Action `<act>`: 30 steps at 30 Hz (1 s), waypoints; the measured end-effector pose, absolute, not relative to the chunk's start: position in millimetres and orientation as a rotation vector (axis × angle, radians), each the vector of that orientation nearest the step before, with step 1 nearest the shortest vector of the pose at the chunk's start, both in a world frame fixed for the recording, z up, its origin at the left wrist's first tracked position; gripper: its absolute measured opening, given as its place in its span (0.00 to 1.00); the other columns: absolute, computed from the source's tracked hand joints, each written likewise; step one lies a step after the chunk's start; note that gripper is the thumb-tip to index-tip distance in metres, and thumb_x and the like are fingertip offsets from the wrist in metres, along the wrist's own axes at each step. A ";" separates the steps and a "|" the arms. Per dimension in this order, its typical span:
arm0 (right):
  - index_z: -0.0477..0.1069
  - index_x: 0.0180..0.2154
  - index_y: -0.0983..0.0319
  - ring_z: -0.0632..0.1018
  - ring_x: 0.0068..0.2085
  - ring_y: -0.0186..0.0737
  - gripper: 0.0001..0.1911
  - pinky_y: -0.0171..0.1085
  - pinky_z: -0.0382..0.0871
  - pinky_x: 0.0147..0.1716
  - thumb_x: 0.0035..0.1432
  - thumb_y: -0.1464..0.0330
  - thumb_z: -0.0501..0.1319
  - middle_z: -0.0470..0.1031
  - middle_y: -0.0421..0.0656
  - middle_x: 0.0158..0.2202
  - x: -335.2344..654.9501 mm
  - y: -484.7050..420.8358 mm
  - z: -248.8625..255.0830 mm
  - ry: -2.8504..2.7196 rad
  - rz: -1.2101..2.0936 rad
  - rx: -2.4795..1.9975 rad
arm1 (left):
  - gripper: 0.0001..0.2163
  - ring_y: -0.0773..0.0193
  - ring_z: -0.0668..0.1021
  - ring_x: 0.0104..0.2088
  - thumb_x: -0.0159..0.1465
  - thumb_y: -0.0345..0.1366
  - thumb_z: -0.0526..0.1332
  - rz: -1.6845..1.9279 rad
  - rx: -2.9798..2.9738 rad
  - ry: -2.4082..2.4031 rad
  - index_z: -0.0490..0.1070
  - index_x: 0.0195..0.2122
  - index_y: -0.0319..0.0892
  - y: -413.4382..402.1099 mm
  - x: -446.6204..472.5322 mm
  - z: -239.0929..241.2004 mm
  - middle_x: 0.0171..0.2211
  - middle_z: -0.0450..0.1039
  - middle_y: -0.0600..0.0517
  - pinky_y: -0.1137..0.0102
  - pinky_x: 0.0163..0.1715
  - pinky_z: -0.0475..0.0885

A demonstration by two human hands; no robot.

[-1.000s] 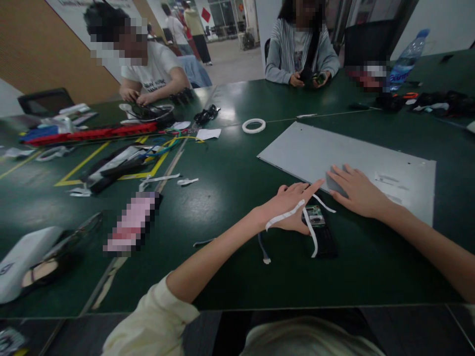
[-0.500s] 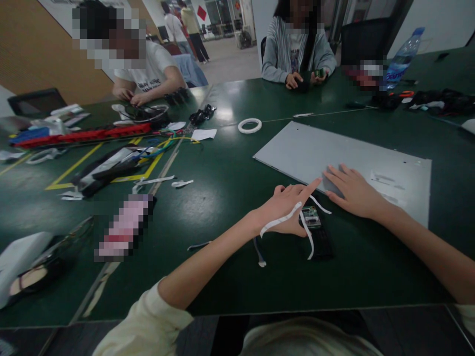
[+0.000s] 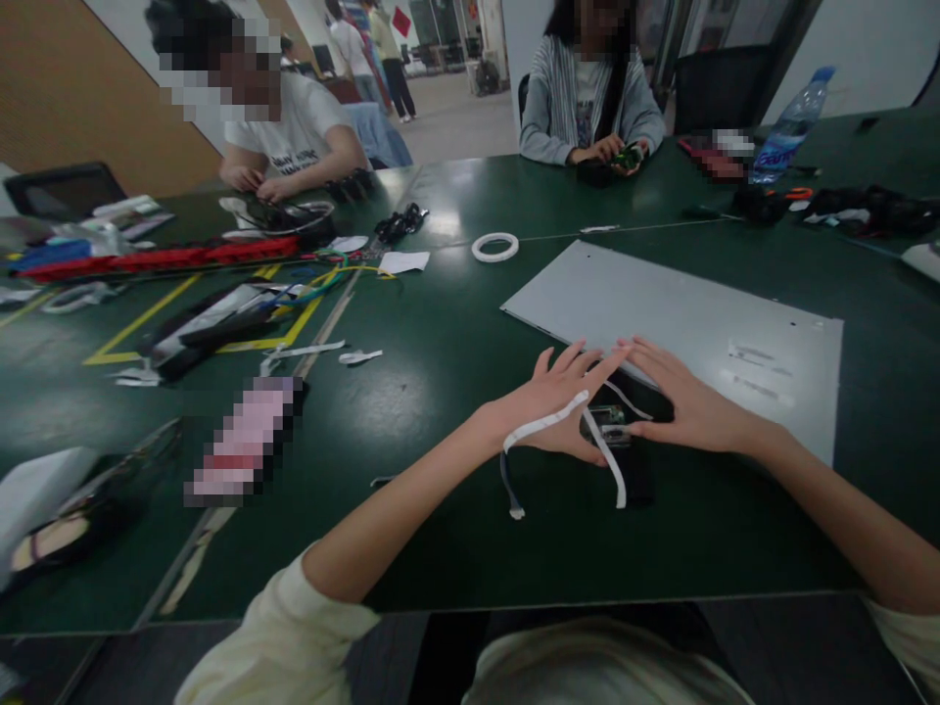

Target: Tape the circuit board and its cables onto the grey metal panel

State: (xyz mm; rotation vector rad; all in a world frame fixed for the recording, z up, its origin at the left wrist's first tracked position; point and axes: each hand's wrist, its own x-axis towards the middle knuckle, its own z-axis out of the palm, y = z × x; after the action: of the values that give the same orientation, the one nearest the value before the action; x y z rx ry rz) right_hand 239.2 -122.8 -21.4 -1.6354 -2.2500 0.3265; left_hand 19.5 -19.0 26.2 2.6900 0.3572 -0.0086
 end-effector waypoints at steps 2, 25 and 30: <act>0.32 0.67 0.55 0.43 0.67 0.55 0.52 0.59 0.45 0.62 0.52 0.44 0.58 0.36 0.45 0.68 229.8 -127.6 -16.2 -2.305 0.434 -1.578 | 0.55 0.39 0.43 0.66 0.48 0.54 0.67 0.027 2.649 0.345 0.29 0.68 0.47 -12.1 15.0 31.4 0.68 0.39 0.41 0.43 0.61 0.40; 0.49 0.61 0.56 0.66 0.57 0.56 0.44 0.54 0.63 0.55 0.47 0.51 0.64 0.59 0.49 0.60 237.8 -125.9 -10.7 -1.904 0.374 -1.673 | 0.42 0.48 0.50 0.66 0.60 0.53 0.56 0.320 2.136 0.468 0.28 0.67 0.54 16.5 -43.6 -2.4 0.69 0.32 0.48 0.52 0.61 0.55; 0.51 0.58 0.56 0.67 0.56 0.58 0.44 0.57 0.64 0.53 0.44 0.50 0.67 0.62 0.50 0.57 286.4 -120.5 -19.9 -1.662 0.240 -1.760 | 0.34 0.51 0.52 0.66 0.64 0.50 0.53 0.522 2.149 0.574 0.36 0.67 0.53 40.7 -41.7 -18.4 0.68 0.39 0.48 0.53 0.61 0.55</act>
State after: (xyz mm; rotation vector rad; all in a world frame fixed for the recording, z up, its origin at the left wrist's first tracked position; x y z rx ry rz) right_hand 286.4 -120.5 -19.9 -1.7605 -1.6622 0.2401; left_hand -41.7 40.7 -18.4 2.1488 0.5744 0.5220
